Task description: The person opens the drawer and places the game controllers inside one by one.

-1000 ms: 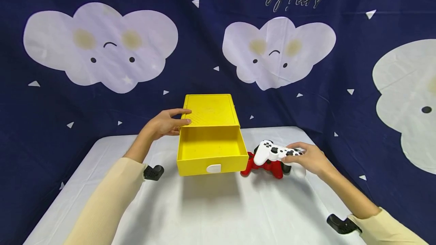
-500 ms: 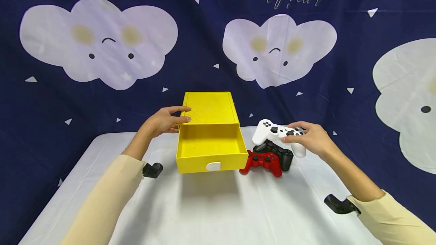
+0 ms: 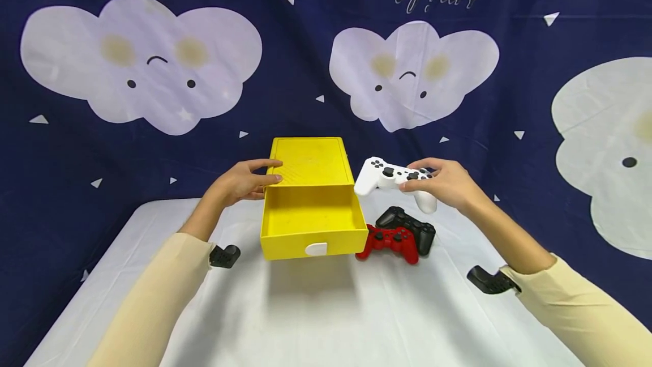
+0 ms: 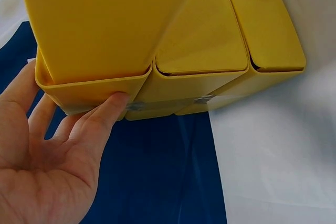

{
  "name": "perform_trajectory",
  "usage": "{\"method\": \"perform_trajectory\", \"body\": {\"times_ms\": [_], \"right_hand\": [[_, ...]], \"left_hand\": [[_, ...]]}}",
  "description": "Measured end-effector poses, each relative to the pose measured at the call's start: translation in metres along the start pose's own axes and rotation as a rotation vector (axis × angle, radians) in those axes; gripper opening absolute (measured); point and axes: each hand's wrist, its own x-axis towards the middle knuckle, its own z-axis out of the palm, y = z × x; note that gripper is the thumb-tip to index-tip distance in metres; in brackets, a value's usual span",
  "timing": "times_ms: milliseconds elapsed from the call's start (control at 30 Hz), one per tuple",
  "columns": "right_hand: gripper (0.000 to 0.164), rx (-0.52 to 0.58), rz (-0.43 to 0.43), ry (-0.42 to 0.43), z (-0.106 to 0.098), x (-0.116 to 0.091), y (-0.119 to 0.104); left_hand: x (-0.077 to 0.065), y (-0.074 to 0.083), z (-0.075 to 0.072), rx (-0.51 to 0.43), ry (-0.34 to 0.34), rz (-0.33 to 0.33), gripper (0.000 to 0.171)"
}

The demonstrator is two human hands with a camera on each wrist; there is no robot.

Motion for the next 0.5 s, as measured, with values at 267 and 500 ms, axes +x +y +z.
{"method": "perform_trajectory", "body": {"times_ms": [267, 500], "right_hand": [[0.067, 0.031, -0.043, -0.014, 0.009, 0.003, -0.025], [0.058, 0.085, -0.111, -0.05, 0.028, 0.001, -0.05]], "left_hand": [[-0.001, -0.001, 0.0, -0.004, -0.001, 0.001, 0.063], [-0.004, 0.001, -0.001, -0.021, -0.004, -0.015, 0.064]]}}
